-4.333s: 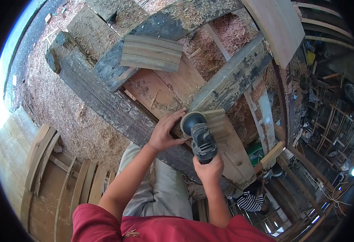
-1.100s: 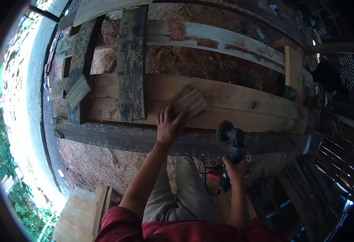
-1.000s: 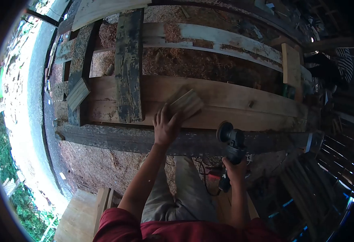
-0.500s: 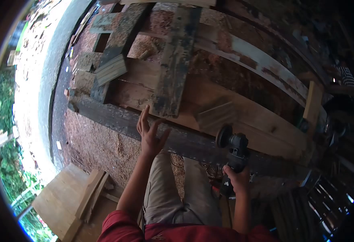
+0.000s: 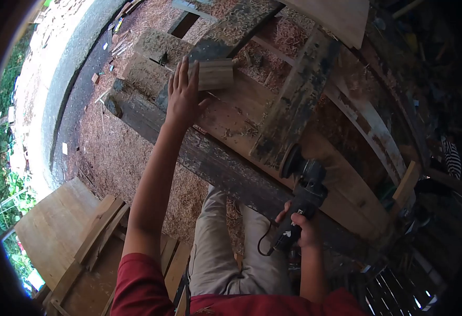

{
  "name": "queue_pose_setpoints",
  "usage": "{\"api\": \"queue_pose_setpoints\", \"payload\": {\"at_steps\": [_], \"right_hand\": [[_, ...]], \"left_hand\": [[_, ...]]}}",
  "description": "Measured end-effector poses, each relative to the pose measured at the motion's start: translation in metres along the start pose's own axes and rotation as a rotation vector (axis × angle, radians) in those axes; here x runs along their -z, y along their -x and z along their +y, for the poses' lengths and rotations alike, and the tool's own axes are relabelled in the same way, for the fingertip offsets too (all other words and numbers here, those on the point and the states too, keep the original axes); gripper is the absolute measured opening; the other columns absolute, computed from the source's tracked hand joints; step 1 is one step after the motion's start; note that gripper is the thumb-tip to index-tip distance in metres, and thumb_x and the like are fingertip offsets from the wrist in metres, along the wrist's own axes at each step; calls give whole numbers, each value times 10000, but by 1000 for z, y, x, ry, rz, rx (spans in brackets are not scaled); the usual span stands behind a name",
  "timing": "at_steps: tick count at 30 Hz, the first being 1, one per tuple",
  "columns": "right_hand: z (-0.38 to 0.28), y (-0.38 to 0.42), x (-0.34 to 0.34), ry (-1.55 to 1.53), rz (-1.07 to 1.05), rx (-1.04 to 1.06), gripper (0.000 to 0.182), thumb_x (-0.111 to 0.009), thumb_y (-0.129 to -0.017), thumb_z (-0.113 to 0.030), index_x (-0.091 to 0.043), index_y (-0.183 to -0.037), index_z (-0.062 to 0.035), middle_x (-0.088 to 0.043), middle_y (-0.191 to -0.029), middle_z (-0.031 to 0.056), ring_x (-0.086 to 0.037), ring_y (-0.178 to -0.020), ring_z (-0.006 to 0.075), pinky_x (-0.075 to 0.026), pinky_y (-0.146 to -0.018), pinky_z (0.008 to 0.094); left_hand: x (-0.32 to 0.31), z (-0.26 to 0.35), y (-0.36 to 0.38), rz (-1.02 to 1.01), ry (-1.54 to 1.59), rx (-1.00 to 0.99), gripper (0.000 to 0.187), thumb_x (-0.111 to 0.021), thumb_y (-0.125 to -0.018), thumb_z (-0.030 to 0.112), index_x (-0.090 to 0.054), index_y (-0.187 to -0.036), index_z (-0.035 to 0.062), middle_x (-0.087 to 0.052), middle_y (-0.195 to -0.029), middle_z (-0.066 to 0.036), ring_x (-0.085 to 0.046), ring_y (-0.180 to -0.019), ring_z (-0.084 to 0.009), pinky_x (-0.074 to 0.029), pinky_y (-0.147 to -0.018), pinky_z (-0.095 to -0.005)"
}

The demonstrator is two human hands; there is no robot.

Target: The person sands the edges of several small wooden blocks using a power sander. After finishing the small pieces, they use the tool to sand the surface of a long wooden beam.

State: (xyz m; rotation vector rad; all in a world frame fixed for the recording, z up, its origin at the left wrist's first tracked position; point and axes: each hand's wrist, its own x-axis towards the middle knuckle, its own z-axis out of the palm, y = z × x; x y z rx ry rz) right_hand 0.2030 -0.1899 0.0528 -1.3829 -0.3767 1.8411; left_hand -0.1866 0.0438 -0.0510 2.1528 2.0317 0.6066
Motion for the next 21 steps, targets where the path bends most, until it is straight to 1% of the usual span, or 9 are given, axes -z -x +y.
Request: {"api": "queue_pose_setpoints", "payload": {"at_steps": [3,6,9,12,13,14,16,17,21], "right_hand": [[5,-7,-17,54,21,-41,468,-780,-804,-150,-638,-1198,60,-713,-1030,159,-768,-833,322,-654,-801,482],[29,-13,-12,77,41,-28,443,-795,-807,-142,-655,-1193,25,-733,-1036,147,-763,-806,297,-627,-755,430],[34,-10,-25,-15,133,16,454,-761,-819,-127,-629,-1226,25,-720,-1062,161,-751,-801,305,-628,-752,440],[56,-5,-15,-280,279,-3,508,-727,-838,-113,-580,-1309,9,-703,-1068,167,-746,-850,321,-630,-782,464],[48,-3,-18,-281,293,17,590,-700,-853,-102,-506,-1404,-19,-690,-1081,172,-739,-904,339,-631,-824,488],[50,0,-12,-317,308,3,596,-699,-856,-101,-496,-1412,-24,-689,-1088,174,-738,-907,342,-631,-830,494],[50,6,6,-381,330,-25,610,-696,-861,-99,-476,-1426,-35,-689,-1104,177,-735,-913,347,-631,-843,506],[48,11,13,-266,316,-27,631,-715,-870,-189,-490,-1442,-50,-657,-1138,147,-709,-953,321,-608,-888,498],[41,27,33,-202,335,-18,649,-702,-899,-191,-473,-1497,-83,-652,-1147,152,-709,-947,316,-617,-862,494]], "left_hand": [[0,-31,-34,-42,-85,6,1067,-976,-752,323,-456,-1659,105,-376,-1757,-180,-347,-1639,-411,-237,-1362,-586],[24,-48,-56,-323,3,-92,1021,-991,-713,354,-514,-1570,69,-548,-1585,-169,-538,-1489,-408,-344,-1309,-596],[22,-28,-39,-108,33,-107,922,-994,-690,381,-577,-1443,54,-630,-1376,-163,-646,-1304,-419,-446,-1225,-606],[15,7,-9,-159,138,-173,878,-1012,-644,356,-604,-1369,74,-610,-1329,-151,-654,-1213,-408,-579,-1036,-590],[11,26,4,-172,199,-172,891,-1014,-639,352,-605,-1378,68,-608,-1327,-162,-653,-1204,-411,-585,-1028,-586],[6,47,17,-183,259,-170,904,-1015,-633,348,-606,-1388,63,-606,-1326,-173,-653,-1195,-414,-591,-1021,-582],[-5,84,38,-232,361,-175,954,-1005,-650,362,-576,-1444,55,-590,-1361,-194,-647,-1236,-428,-561,-1088,-607],[-12,101,46,-260,387,-189,964,-1003,-655,362,-568,-1457,52,-585,-1374,-201,-638,-1264,-436,-537,-1118,-618],[-45,146,67,-300,403,-208,972,-991,-686,362,-551,-1490,38,-549,-1435,-230,-561,-1398,-480,-434,-1222,-655]]}}
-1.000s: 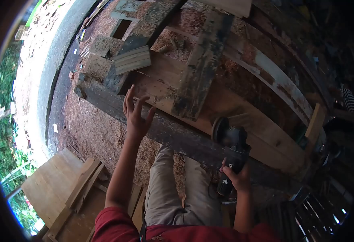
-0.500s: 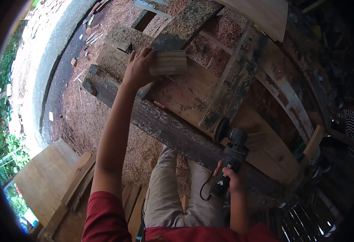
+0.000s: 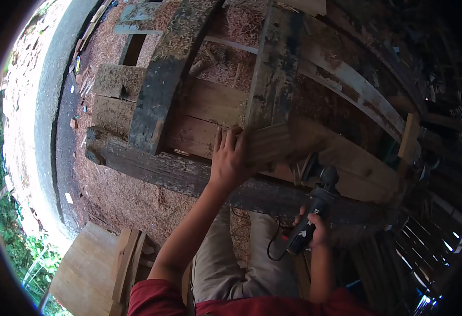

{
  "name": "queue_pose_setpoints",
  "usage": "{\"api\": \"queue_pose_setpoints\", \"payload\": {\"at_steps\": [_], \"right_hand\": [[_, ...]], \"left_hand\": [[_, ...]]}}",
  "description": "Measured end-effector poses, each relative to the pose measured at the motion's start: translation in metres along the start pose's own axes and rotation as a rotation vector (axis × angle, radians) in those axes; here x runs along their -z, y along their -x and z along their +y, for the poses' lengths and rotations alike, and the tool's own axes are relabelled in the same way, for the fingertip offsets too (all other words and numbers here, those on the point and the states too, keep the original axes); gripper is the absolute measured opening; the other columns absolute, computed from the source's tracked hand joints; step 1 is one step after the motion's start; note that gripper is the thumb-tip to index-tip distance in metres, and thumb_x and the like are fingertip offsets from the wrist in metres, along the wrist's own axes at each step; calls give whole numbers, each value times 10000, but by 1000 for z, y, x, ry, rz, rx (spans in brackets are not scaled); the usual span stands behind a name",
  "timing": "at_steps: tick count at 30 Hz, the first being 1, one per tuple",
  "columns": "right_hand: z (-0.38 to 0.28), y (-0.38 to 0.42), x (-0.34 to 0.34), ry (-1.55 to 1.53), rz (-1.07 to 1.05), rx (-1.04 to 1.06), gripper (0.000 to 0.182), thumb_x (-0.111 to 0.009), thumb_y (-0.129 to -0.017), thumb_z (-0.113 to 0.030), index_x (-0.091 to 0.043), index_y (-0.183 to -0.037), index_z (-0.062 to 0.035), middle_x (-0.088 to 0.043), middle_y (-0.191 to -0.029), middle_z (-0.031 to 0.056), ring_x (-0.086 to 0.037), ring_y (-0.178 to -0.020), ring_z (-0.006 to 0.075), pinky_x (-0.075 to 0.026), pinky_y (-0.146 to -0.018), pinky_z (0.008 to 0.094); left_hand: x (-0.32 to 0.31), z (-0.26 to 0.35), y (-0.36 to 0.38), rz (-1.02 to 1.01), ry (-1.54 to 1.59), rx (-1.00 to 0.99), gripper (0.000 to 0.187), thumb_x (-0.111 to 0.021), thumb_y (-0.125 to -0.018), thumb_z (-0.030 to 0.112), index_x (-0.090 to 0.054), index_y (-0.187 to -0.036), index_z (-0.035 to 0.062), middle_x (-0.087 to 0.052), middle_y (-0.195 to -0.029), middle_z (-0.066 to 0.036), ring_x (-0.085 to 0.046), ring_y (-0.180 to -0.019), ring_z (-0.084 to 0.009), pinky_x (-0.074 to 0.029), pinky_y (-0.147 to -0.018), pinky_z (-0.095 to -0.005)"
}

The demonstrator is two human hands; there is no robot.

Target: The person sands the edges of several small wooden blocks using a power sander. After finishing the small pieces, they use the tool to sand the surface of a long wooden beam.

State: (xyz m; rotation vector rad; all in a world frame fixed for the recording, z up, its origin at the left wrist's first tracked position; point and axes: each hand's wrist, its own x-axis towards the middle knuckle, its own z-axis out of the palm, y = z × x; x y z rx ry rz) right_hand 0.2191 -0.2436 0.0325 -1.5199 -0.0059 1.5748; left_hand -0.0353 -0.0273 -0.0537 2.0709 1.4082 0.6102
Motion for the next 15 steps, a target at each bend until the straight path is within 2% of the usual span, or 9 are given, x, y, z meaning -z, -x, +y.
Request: {"api": "queue_pose_setpoints", "payload": {"at_steps": [2,5,8,11,12,15], "right_hand": [[7,-1,15,-35,9,21,648,-694,-917,-199,-469,-1516,-96,-648,-1158,151,-708,-952,313,-620,-855,494],[9,1,19,-317,57,-25,645,-683,-927,-219,-471,-1525,-106,-644,-1167,151,-705,-944,312,-621,-849,504],[-3,3,8,-372,67,-14,606,-703,-953,-254,-495,-1497,-88,-642,-1187,151,-707,-954,317,-625,-849,515],[14,-7,42,-376,25,13,549,-712,-990,-311,-531,-1443,-60,-650,-1171,162,-716,-952,321,-637,-831,530],[14,-6,47,-352,19,18,520,-732,-977,-272,-551,-1414,-56,-669,-1148,155,-727,-944,315,-640,-833,523],[11,-9,61,-259,41,-8,463,-780,-944,-165,-590,-1347,-41,-712,-1076,137,-755,-907,298,-650,-819,499]], "left_hand": [[-15,5,0,12,-10,10,966,-984,-707,366,-546,-1501,33,-519,-1486,-241,-498,-1467,-505,-390,-1251,-668],[-17,6,-4,4,-40,7,968,-975,-730,374,-537,-1521,29,-459,-1583,-251,-402,-1543,-535,-349,-1267,-690],[-15,4,-8,-67,-126,-33,962,-974,-739,385,-544,-1528,42,-363,-1709,-253,-309,-1612,-539,-296,-1280,-728],[-13,14,-19,-148,-173,-65,942,-975,-743,382,-555,-1524,65,-339,-1729,-250,-274,-1636,-524,-268,-1301,-720],[-10,16,-23,-197,-188,-70,941,-983,-734,381,-563,-1524,88,-280,-1774,-245,-227,-1664,-506,-223,-1325,-715],[-4,20,-34,-241,-212,-111,958,-993,-702,364,-575,-1521,97,-243,-1795,-263,-194,-1682,-497,-177,-1334,-723]]}}
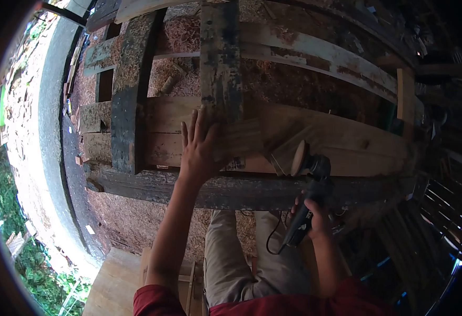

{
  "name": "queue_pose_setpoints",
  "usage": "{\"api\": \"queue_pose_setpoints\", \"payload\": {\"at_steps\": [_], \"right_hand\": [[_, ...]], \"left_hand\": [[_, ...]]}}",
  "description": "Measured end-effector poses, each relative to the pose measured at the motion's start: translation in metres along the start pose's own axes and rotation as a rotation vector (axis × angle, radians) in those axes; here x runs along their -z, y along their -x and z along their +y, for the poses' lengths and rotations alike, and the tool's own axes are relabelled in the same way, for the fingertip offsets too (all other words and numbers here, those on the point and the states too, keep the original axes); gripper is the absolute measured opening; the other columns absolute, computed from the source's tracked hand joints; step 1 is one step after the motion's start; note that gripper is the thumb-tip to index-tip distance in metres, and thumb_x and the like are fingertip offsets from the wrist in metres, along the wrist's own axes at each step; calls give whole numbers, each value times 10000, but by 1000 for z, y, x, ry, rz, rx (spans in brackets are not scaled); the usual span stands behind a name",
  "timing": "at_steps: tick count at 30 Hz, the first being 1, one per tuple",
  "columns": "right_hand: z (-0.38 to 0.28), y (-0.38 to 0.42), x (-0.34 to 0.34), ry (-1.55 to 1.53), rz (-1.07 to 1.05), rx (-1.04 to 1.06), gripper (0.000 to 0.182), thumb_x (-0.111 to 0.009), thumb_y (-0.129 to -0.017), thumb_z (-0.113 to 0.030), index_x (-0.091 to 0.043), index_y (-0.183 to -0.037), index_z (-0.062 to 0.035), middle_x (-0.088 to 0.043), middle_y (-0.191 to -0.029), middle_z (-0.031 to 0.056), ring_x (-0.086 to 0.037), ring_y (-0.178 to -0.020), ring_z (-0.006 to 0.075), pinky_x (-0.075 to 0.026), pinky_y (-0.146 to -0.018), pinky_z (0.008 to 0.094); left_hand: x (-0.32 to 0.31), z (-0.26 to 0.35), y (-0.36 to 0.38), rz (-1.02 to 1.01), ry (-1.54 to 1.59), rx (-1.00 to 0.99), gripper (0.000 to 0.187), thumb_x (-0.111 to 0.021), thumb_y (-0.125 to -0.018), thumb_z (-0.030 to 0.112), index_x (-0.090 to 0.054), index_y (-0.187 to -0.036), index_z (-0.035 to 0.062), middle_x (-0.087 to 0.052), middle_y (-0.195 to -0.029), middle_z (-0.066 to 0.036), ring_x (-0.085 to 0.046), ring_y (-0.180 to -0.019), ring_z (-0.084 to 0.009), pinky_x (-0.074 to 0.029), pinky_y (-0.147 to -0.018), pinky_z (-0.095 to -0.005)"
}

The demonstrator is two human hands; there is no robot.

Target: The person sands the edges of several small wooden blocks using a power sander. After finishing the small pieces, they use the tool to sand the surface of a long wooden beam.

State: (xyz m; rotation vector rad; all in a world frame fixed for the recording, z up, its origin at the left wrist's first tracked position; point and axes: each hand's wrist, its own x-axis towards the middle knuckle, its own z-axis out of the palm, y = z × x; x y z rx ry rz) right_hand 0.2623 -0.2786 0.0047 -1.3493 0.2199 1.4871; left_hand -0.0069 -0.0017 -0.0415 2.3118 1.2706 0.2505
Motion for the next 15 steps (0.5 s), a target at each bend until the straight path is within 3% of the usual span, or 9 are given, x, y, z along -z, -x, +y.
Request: {"api": "queue_pose_setpoints", "payload": {"at_steps": [3,7,9,12,15], "right_hand": [[-8,-7,0,65,73,-59,446,-804,-922,-88,-597,-1312,-25,-729,-1023,123,-768,-868,279,-656,-780,471],[-20,-14,-9,4,32,-53,402,-819,-909,-63,-625,-1258,-11,-748,-1011,128,-773,-869,267,-655,-757,449],[-23,-20,-13,26,10,-22,384,-808,-914,-74,-631,-1248,-6,-750,-1013,135,-770,-867,274,-658,-763,455],[-31,-30,-18,102,0,-40,373,-799,-918,-81,-633,-1242,-1,-750,-1003,137,-762,-824,274,-656,-760,455],[-35,-47,-19,157,-6,-115,373,-839,-903,-71,-648,-1213,7,-753,-949,127,-753,-726,245,-638,-695,413]], "left_hand": [[7,3,-7,-73,-83,7,1015,-1002,-699,409,-553,-1553,91,-211,-1801,-285,-169,-1685,-508,-165,-1336,-722],[11,20,-23,26,29,55,861,-885,-882,424,-525,-1582,74,-225,-1788,-312,-163,-1682,-521,-184,-1335,-702],[-17,15,-39,192,177,117,753,-791,-990,408,-508,-1593,55,-237,-1782,-319,-162,-1680,-525,-201,-1333,-688],[-54,14,-64,393,-128,155,658,-632,-1092,406,-479,-1620,45,-290,-1760,-327,-186,-1678,-512,-224,-1333,-663],[-70,27,-75,396,-263,308,701,-571,-1101,468,-450,-1644,40,-340,-1746,-309,-233,-1673,-486,-232,-1338,-642]]}}
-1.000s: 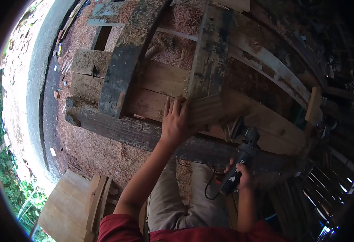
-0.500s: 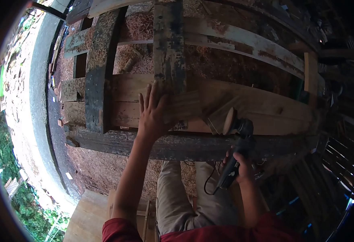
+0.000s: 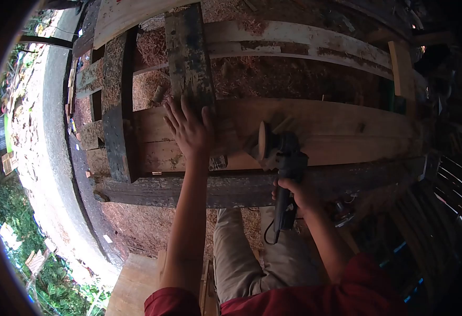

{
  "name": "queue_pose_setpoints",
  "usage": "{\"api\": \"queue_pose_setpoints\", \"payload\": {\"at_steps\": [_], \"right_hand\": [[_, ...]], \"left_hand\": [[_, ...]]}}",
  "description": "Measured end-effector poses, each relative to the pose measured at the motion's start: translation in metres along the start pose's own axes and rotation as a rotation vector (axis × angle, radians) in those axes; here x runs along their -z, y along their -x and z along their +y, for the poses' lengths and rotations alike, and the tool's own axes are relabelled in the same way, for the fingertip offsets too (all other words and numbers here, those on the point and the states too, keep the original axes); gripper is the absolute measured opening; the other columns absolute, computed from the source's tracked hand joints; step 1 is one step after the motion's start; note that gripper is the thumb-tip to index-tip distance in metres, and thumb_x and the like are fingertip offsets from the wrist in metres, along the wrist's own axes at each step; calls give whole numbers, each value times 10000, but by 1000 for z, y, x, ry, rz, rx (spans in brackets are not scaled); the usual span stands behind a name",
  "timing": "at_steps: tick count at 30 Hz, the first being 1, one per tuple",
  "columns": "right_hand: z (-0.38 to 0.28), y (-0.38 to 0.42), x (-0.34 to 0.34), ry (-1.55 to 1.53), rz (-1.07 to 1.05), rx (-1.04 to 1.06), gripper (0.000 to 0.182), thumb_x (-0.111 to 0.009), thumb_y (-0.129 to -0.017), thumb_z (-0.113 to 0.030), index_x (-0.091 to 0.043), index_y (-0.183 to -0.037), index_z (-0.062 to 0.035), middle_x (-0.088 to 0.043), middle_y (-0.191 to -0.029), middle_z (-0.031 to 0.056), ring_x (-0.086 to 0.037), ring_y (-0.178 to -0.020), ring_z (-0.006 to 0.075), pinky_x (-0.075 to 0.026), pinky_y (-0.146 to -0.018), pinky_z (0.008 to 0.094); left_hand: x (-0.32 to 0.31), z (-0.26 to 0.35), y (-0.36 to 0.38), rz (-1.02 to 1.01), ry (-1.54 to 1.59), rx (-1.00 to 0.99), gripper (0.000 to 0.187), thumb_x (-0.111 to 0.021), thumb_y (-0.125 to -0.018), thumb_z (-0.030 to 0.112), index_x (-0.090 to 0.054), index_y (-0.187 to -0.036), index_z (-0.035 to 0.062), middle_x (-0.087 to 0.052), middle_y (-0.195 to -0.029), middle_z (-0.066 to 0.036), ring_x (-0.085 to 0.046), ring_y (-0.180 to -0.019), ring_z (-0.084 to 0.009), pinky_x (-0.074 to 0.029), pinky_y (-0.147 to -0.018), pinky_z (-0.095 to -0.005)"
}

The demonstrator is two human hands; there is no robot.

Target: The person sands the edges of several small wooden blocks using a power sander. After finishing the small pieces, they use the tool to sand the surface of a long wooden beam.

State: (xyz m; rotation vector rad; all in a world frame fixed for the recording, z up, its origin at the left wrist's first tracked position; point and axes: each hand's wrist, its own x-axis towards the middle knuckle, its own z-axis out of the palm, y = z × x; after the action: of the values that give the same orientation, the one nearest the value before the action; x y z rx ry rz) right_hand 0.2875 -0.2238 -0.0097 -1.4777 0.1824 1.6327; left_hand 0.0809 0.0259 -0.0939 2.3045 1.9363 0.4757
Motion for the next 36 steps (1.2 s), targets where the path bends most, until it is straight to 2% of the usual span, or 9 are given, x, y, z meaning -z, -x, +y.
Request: {"api": "queue_pose_setpoints", "payload": {"at_steps": [3,5,8,15,17,26,29,32,36], "right_hand": [[-7,-10,-7,133,-14,7,353,-853,-901,-79,-639,-1171,-1,-737,-911,110,-743,-698,229,-628,-672,404],[-8,-24,-7,238,-51,46,344,-863,-897,-83,-632,-1142,-9,-724,-891,97,-745,-703,222,-624,-663,402],[-14,-29,-13,234,-89,41,346,-871,-884,-82,-628,-1121,-13,-711,-888,88,-747,-703,219,-621,-657,392],[-12,-43,-19,262,-58,-60,347,-859,-874,-102,-637,-1123,-4,-719,-914,107,-753,-707,245,-645,-670,412],[-14,-43,-20,307,-55,-54,302,-839,-888,-142,-670,-1095,-1,-733,-900,110,-757,-732,255,-651,-703,422],[-21,-42,-25,354,-48,-117,318,-830,-896,-143,-653,-1121,-3,-729,-931,109,-755,-740,245,-658,-708,426],[-21,-41,-23,341,-20,-157,360,-853,-865,-77,-619,-1131,-11,-711,-903,115,-758,-705,256,-648,-658,425],[-21,-40,-21,382,-46,-157,307,-821,-903,-144,-648,-1108,4,-726,-931,108,-756,-747,246,-659,-706,432],[-23,-38,-22,370,-36,-179,287,-820,-899,-137,-655,-1093,-4,-724,-918,106,-754,-741,246,-651,-695,430]], "left_hand": [[-2,-4,1,31,57,10,723,-503,-1118,532,-430,-1673,73,-331,-1778,-251,-260,-1678,-428,-238,-1345,-600],[1,-1,-1,-29,37,14,728,-518,-1109,508,-428,-1671,54,-339,-1774,-256,-278,-1674,-422,-245,-1343,-606],[6,2,-2,-67,39,40,731,-527,-1102,492,-422,-1676,51,-341,-1777,-252,-303,-1666,-412,-260,-1339,-601],[8,3,-4,-25,102,64,716,-559,-1082,470,-441,-1667,74,-376,-1760,-243,-408,-1602,-430,-333,-1308,-567],[8,4,-5,-27,106,72,714,-562,-1076,452,-436,-1672,80,-370,-1763,-247,-407,-1606,-426,-333,-1312,-558],[7,4,-5,-43,137,116,714,-566,-1057,421,-435,-1682,101,-367,-1773,-222,-386,-1625,-409,-326,-1321,-551],[9,4,-7,-54,147,127,714,-571,-1047,408,-442,-1679,101,-370,-1771,-225,-384,-1625,-413,-325,-1323,-546],[10,4,-6,-61,166,133,718,-582,-1035,396,-449,-1676,100,-372,-1769,-228,-380,-1627,-418,-324,-1324,-540],[9,4,-7,-68,177,144,730,-598,-1018,380,-449,-1678,107,-367,-1772,-225,-370,-1635,-413,-325,-1325,-535]]}}
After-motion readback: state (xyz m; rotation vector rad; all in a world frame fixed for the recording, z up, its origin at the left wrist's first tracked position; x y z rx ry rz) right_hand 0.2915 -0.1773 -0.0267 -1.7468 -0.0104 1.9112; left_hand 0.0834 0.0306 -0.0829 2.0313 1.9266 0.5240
